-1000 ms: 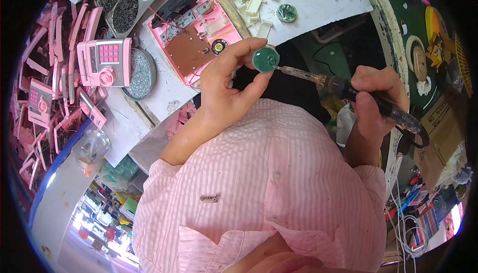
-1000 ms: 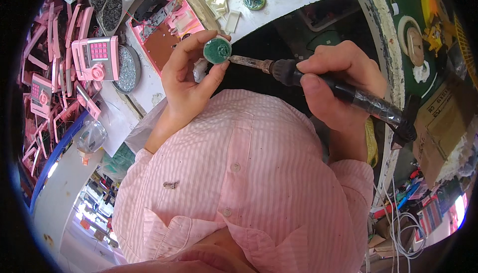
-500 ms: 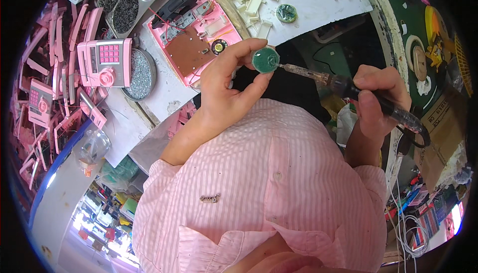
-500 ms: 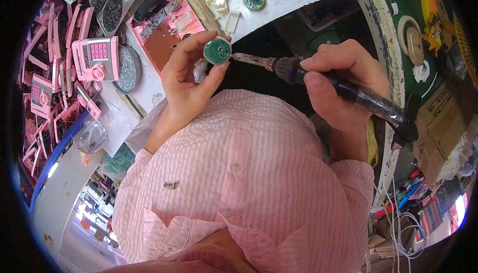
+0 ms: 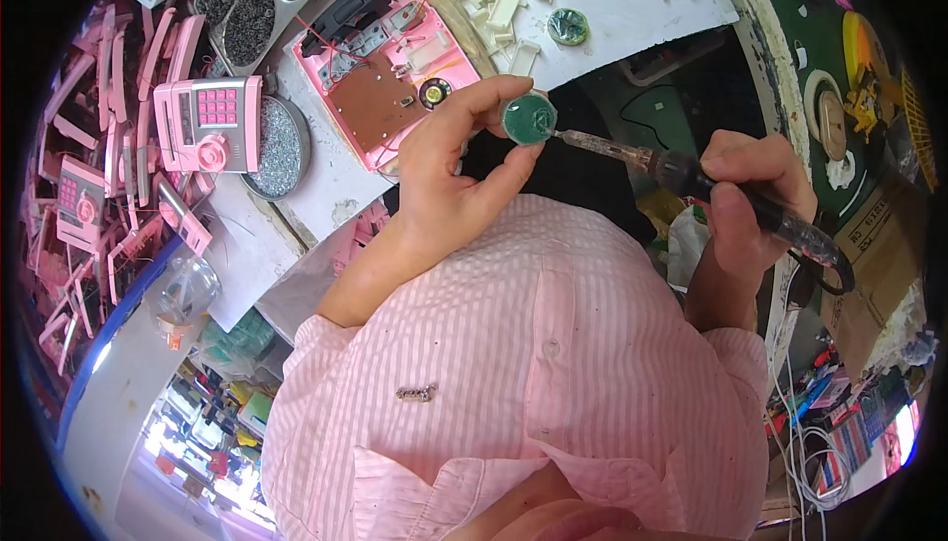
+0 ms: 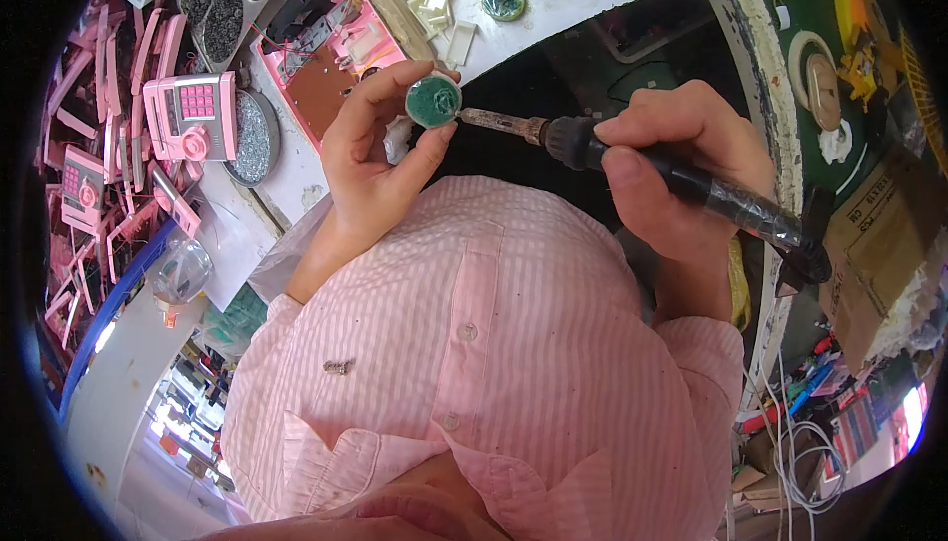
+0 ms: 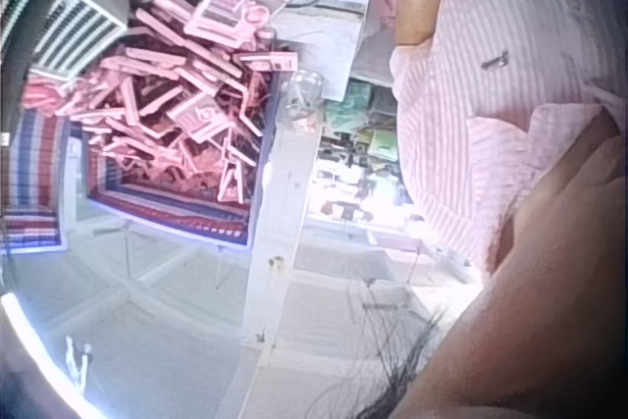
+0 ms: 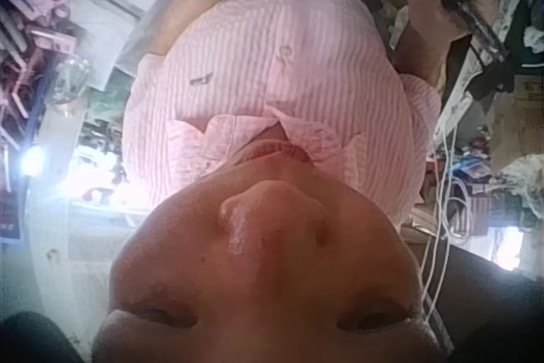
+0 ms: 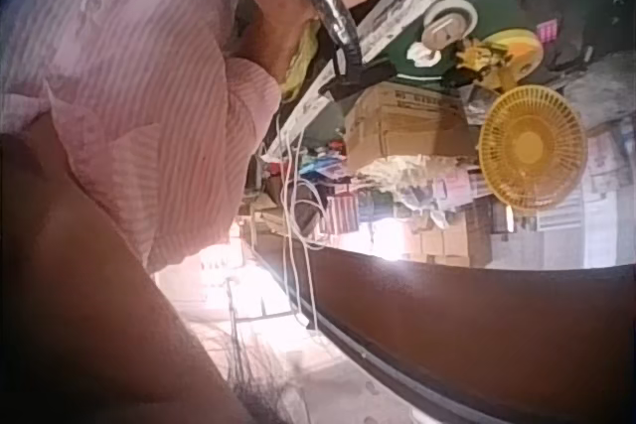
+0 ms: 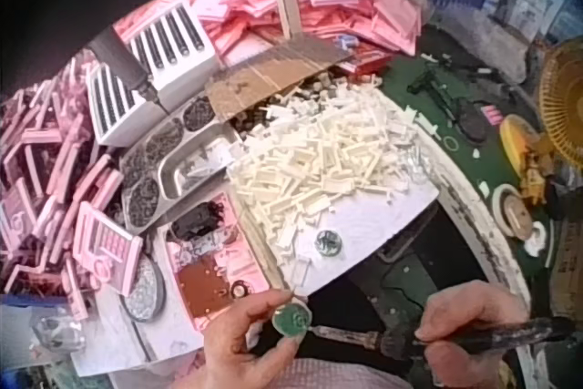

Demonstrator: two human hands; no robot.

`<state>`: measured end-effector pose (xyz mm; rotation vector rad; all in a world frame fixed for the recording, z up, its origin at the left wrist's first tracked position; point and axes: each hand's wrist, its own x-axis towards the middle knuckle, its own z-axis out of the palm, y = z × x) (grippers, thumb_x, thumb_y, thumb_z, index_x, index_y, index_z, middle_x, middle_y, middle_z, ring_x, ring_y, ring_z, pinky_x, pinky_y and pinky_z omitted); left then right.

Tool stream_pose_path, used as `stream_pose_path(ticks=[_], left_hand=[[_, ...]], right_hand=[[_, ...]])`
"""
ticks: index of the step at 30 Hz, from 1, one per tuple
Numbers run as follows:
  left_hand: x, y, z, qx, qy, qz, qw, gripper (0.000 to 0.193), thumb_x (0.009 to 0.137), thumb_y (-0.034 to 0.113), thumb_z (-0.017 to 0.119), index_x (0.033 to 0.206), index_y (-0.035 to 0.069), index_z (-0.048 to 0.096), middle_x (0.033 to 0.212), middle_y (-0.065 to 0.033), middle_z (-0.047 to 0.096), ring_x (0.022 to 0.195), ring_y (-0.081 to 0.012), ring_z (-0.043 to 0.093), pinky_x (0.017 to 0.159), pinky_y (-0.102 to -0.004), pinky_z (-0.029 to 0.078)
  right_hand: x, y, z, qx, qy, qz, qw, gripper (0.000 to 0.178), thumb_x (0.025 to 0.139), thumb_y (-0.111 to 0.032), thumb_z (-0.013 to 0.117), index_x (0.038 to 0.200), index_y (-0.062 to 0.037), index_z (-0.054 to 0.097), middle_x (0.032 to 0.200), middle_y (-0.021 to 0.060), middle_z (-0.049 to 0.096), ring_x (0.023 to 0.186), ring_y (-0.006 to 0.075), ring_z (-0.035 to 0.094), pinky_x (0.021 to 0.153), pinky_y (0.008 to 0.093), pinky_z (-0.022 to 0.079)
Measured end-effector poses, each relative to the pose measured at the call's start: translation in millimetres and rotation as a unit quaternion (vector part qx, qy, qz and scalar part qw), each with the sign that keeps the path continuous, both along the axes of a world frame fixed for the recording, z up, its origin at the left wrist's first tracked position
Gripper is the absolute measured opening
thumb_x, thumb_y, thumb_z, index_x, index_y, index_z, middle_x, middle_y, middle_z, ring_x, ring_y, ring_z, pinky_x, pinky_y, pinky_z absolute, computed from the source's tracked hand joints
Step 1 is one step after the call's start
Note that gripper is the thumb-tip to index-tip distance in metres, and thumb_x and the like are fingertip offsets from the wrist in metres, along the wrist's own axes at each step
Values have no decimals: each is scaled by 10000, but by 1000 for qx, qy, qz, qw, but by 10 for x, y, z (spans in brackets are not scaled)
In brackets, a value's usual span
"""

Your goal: Soldering wires to a small electronic component and assembling it into a plastic toy cash register body.

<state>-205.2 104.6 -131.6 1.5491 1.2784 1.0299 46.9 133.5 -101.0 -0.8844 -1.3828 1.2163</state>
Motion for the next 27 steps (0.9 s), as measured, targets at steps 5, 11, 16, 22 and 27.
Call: stream_pose_path(ticks=[5, 11, 16, 22, 27], left_hand=[[-2, 6, 13, -4, 8, -3, 1000, 464, 828, -58, 695, 1260, -52, 522, 1151, -139, 653, 1058, -183, 631, 941, -305, 474], [2, -1, 11, -5, 6, 0, 1000, 467, 826, -64, 693, 1261, -50, 522, 1154, -136, 652, 1057, -183, 632, 941, -302, 473], [-2, 1, 6, -2, 3, -4, 1000, 473, 825, -73, 688, 1266, -49, 519, 1155, -138, 653, 1060, -184, 631, 944, -301, 472], [12, -4, 5, 0, -5, 0, 1000, 478, 825, -73, 692, 1269, -48, 519, 1151, -136, 656, 1055, -181, 632, 943, -300, 473], [9, -11, -5, 2, 3, 4, 1000, 472, 826, -73, 693, 1265, -48, 523, 1142, -136, 660, 1051, -180, 634, 939, -301, 476]], right_hand=[[17, 6, -2, 6, 19, -26, 999, 183, 810, -96, 733, 865, 34, 617, 727, 40, 557, 601, 86, 474, 552, 232, 347], [18, 17, -14, 13, 2, -2, 1000, 172, 809, -83, 723, 871, 39, 618, 718, 34, 552, 592, 84, 464, 545, 233, 340], [-2, 14, 9, 5, 21, -3, 1000, 174, 813, -85, 721, 868, 37, 611, 698, 29, 543, 573, 79, 443, 533, 231, 326], [-1, 19, -13, 3, 31, -2, 1000, 189, 816, -92, 727, 867, 39, 600, 696, 37, 549, 581, 82, 457, 534, 229, 331], [-1, 15, -29, 21, 1, -13, 1000, 188, 815, -87, 729, 866, 41, 602, 704, 44, 556, 589, 82, 463, 536, 230, 334]])
